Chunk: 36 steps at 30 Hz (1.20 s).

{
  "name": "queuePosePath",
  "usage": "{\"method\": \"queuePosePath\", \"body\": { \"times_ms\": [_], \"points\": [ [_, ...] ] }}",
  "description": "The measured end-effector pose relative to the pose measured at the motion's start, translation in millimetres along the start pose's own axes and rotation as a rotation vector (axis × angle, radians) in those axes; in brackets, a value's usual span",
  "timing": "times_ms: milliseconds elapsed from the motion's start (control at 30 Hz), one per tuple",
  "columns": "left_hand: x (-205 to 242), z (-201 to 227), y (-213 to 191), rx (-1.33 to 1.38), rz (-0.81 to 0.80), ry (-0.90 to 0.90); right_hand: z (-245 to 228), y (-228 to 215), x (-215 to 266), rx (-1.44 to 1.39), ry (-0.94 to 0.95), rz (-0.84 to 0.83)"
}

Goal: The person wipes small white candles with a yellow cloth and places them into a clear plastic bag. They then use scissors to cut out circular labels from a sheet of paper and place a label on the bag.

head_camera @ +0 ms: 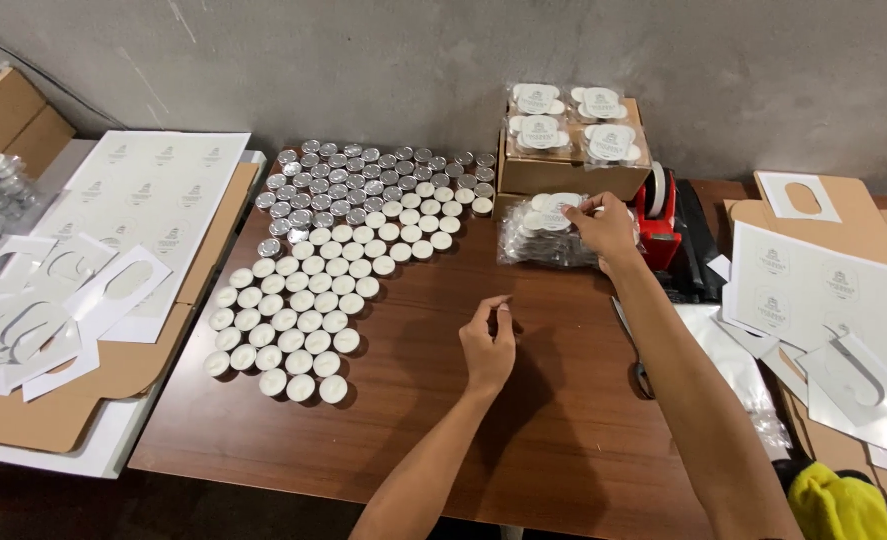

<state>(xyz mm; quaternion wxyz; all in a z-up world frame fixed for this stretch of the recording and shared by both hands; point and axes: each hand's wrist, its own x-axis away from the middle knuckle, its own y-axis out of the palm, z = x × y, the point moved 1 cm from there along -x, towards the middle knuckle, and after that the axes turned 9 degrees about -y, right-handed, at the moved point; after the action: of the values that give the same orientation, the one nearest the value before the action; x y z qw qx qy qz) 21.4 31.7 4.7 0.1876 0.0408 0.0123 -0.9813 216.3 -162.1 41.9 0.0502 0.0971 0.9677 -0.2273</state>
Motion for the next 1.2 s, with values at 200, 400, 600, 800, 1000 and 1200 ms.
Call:
{"method": "queuePosePath", "body": {
  "times_ms": [200, 400, 600, 800, 1000, 1200],
  "points": [
    [1, 4, 4, 0.020, -0.022, 0.005, -26, 2, 26, 0.210, -0.210, -0.073],
    [0, 3, 2, 0.007, -0.041, -0.001, -25, 11, 41, 0.490, -0.449, -0.163],
    [-2, -2, 3, -0.019, -0.031, 0.025, 10, 22, 28, 0.694, -0.780, 0.039],
    [0, 2, 3, -0.028, -0.043, -0.010, -24, 16, 62, 0.848, -0.719, -0.049],
    [1, 11, 1, -0.035, -0.016, 0.016, -15, 22, 65, 0.854, -0.806, -0.032],
    [-1, 5, 2, -0.012, -0.020, -0.008, -8, 26, 67, 0.856, -0.813, -0.049]
  ]
}}
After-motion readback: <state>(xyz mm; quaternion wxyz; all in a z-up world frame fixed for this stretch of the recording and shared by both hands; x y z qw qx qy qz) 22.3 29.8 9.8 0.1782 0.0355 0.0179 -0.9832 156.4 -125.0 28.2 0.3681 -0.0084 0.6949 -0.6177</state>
